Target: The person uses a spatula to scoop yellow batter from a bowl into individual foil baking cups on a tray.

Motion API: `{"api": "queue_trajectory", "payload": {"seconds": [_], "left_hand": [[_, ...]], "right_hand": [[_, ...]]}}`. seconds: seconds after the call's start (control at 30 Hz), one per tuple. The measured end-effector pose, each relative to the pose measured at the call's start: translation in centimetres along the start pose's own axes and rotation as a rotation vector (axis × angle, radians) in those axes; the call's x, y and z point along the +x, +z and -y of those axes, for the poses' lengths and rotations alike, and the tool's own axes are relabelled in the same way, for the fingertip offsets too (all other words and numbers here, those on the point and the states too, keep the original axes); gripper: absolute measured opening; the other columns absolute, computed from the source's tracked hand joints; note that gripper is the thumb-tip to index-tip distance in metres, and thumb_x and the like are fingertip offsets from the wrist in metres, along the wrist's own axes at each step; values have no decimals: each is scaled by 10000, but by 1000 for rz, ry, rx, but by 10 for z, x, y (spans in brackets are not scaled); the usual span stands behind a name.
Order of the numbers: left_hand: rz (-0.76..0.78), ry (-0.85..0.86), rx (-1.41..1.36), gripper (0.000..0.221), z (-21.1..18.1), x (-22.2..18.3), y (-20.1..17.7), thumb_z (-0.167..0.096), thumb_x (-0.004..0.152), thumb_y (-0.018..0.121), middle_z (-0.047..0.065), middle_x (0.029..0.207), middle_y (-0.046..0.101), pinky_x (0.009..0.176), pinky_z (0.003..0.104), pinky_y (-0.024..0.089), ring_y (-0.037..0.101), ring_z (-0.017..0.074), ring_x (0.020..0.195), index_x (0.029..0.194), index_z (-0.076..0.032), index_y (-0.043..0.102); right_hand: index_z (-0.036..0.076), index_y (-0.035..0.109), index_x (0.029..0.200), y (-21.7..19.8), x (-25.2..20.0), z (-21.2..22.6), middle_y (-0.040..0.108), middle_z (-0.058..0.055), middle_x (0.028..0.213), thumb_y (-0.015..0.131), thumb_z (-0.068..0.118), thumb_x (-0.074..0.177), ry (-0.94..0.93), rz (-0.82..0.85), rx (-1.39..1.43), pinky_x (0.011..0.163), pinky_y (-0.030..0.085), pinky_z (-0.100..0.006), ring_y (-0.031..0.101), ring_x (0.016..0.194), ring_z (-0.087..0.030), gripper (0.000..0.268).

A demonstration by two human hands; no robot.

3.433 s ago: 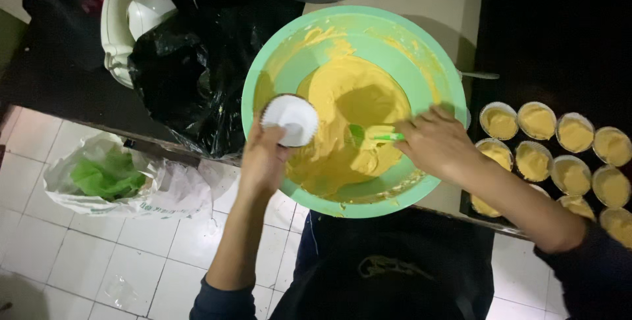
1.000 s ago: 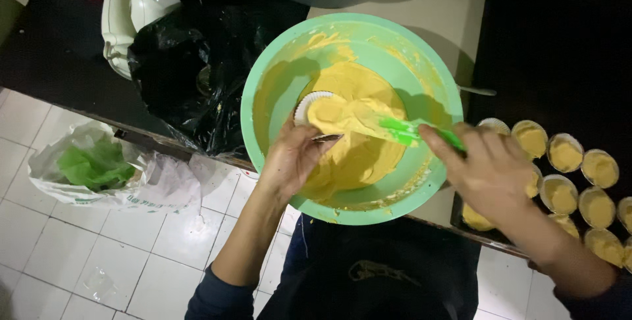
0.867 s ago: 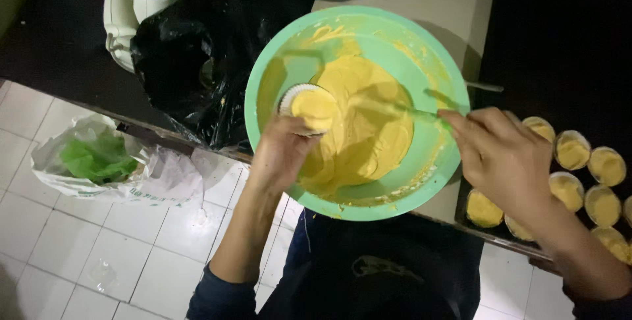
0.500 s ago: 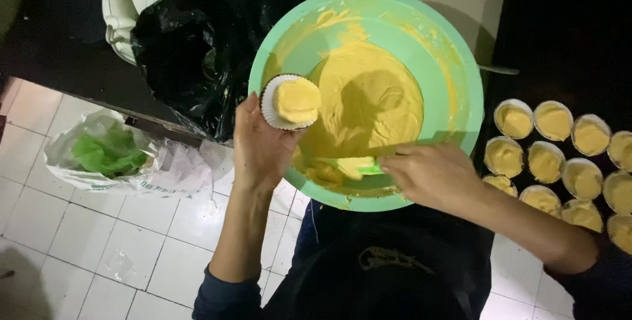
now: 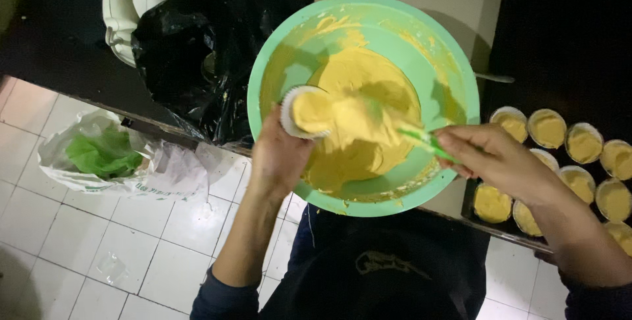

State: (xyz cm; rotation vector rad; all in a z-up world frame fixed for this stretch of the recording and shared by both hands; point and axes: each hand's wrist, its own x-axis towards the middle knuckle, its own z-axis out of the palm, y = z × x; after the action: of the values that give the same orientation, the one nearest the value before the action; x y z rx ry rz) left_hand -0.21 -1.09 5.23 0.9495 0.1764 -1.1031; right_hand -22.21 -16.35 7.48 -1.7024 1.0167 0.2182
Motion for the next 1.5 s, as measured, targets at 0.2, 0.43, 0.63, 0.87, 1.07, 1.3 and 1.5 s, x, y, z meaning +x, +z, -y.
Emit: {"api": "queue_trajectory", "payload": {"seconds": [0.2, 0.43, 0.63, 0.87, 1.07, 1.3, 1.5], "left_hand": [[456, 15, 11, 436, 35, 5, -2, -86, 920, 324, 250, 1376, 337, 1060, 414, 321, 312, 337, 1294, 1334, 34, 257], [243, -135, -96, 506, 44, 6, 8, -356, 934, 267, 158, 1275, 493, 884, 312, 447, 492, 240, 1101, 1299, -41, 422], [275, -101, -267, 438, 53, 23, -3, -329, 940, 337, 152, 1226, 531, 853, 338, 462, 522, 258, 1060, 1242, -42, 472], [315, -7, -309, 424, 44, 16, -6, -325, 947, 334, 130, 1197, 536, 808, 308, 459, 524, 251, 1041, 1223, -43, 487], [402, -100, -30, 562, 68, 14, -3, -382, 955, 160, 190, 1343, 408, 1018, 386, 338, 420, 292, 1227, 1360, -29, 327], [638, -245, -18, 497, 83, -25, 23, -337, 979, 207, 152, 1454, 261, 1062, 412, 224, 268, 309, 1318, 1399, -78, 269], [813, -345, 6, 552, 100, -19, 25, -398, 925, 344, 165, 1304, 458, 987, 369, 337, 469, 250, 1161, 1398, -130, 245]], "right_hand": [[36, 619, 1082, 15, -2, -21, 668, -85, 980, 605, 167, 813, -622, -420, -301, 683, 514, -254, 644, 784, -159, 300], [264, 639, 1179, 21, 1, -46, 608, -31, 889, 743, 78, 893, -1004, -1082, -1236, 538, 394, -265, 554, 707, -170, 357], [286, 623, 1206, 12, -25, -37, 640, -4, 944, 658, 95, 890, -923, -1089, -1470, 616, 404, -270, 564, 746, -153, 371], [210, 607, 1193, 6, 3, -49, 647, -7, 1122, 397, 335, 920, -520, -637, -941, 549, 532, -304, 635, 976, -175, 367], [99, 354, 1377, 28, -3, 19, 422, -249, 1310, 575, 266, 843, -831, -294, -571, 939, 292, -617, 365, 1202, -462, 602], [118, 237, 1413, 29, -21, 32, 209, -230, 1399, 611, 152, 798, -625, 69, -731, 953, 325, -586, 294, 1234, -451, 720], [247, 232, 1414, -35, -36, -25, 372, -97, 1227, 678, 186, 728, -519, 18, -469, 861, 383, -360, 454, 1088, -253, 821]]}}
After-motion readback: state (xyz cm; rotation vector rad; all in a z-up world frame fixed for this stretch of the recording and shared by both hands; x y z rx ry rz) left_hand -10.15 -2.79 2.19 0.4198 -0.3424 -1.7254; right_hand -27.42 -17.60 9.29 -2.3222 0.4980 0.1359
